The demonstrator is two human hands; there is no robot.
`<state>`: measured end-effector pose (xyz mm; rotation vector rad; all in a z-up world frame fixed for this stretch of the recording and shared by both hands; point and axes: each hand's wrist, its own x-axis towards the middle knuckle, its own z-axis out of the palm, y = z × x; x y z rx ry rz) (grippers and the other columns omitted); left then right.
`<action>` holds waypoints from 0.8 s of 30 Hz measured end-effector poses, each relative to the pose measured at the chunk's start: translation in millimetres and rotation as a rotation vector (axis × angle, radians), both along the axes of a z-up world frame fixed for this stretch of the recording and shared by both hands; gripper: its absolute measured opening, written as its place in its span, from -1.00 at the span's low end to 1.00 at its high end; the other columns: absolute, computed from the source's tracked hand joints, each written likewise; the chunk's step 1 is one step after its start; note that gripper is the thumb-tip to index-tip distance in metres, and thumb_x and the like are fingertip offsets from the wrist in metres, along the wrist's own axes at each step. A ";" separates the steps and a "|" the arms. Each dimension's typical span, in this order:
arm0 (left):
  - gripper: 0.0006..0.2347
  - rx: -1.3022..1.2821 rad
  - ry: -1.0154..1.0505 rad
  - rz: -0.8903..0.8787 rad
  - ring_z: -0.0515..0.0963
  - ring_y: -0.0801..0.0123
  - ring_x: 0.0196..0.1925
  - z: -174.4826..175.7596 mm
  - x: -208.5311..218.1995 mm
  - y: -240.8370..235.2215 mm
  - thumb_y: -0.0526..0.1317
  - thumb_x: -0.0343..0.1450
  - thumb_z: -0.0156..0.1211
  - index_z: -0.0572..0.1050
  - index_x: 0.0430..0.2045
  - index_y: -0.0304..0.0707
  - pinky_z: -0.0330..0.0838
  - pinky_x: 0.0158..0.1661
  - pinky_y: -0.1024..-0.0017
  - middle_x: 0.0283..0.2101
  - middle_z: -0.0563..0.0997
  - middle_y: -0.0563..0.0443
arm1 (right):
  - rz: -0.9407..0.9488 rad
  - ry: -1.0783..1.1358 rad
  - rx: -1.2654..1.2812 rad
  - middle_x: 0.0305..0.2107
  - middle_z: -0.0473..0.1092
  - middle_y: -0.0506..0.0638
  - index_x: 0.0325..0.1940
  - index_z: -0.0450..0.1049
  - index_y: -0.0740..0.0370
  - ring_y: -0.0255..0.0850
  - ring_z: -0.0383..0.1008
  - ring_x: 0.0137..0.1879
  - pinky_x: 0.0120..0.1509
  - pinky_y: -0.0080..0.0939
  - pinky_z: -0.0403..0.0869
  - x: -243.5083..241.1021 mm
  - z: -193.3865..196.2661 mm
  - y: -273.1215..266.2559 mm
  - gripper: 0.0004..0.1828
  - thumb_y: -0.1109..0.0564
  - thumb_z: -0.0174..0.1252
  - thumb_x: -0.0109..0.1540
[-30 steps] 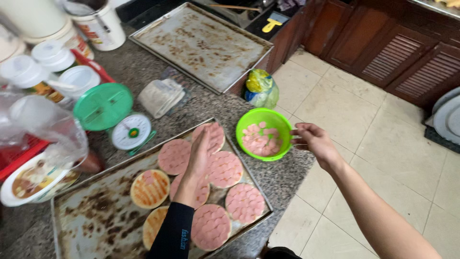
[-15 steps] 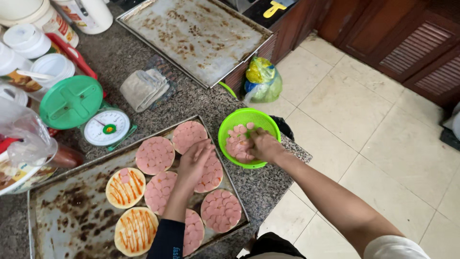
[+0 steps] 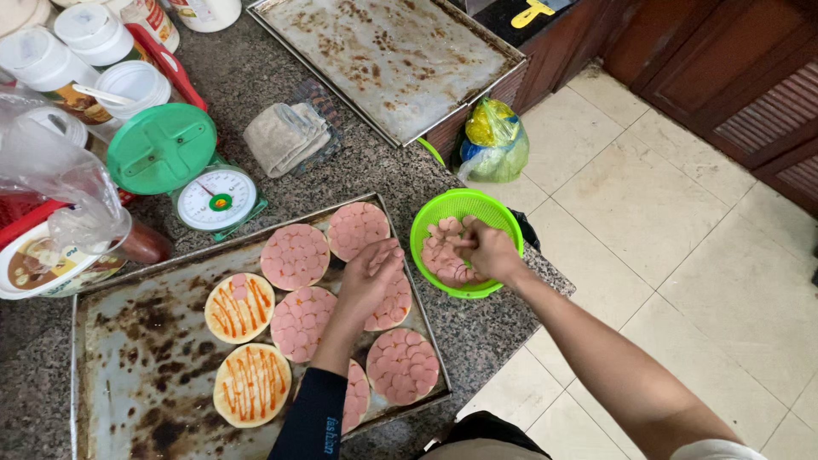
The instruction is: The person places sliced sausage pieces by hand onto small round dough bases arranged on a metal baking tray. The dough bases already have sauce applied. The person picks slices from a green colander and arranges them in overlapping patterns on each base.
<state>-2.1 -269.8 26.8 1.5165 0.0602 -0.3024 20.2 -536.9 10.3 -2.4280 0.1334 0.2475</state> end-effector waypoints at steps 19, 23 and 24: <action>-0.65 0.010 0.001 -0.110 0.66 0.40 0.03 6.8 -10.2 -2.2 -0.16 0.43 0.26 0.53 0.05 -0.40 0.54 0.03 0.45 0.01 0.68 -0.07 | -0.435 0.285 0.904 -0.17 0.54 0.07 0.05 0.46 0.30 -0.21 0.63 -0.14 -0.10 -0.15 0.62 -17.9 5.6 -0.9 -0.77 0.21 0.09 0.32; -0.64 0.012 -0.013 -0.101 0.66 0.40 0.06 8.9 -10.0 -2.0 -0.15 0.43 0.27 0.53 0.05 -0.41 0.53 0.05 0.45 0.02 0.68 -0.10 | -0.409 0.244 0.957 -0.09 0.54 0.08 0.08 0.47 0.33 -0.20 0.60 -0.04 -0.04 -0.19 0.57 -19.3 12.2 1.2 -0.77 0.22 0.08 0.37; -0.63 0.019 -0.019 -0.095 0.66 0.39 0.07 10.6 -10.4 -1.0 -0.14 0.43 0.27 0.54 0.05 -0.41 0.53 0.06 0.45 0.02 0.69 -0.11 | -0.419 0.251 1.001 -0.07 0.54 0.09 0.09 0.47 0.32 -0.18 0.60 -0.02 -0.01 -0.18 0.59 -20.2 15.3 2.1 -0.76 0.24 0.05 0.35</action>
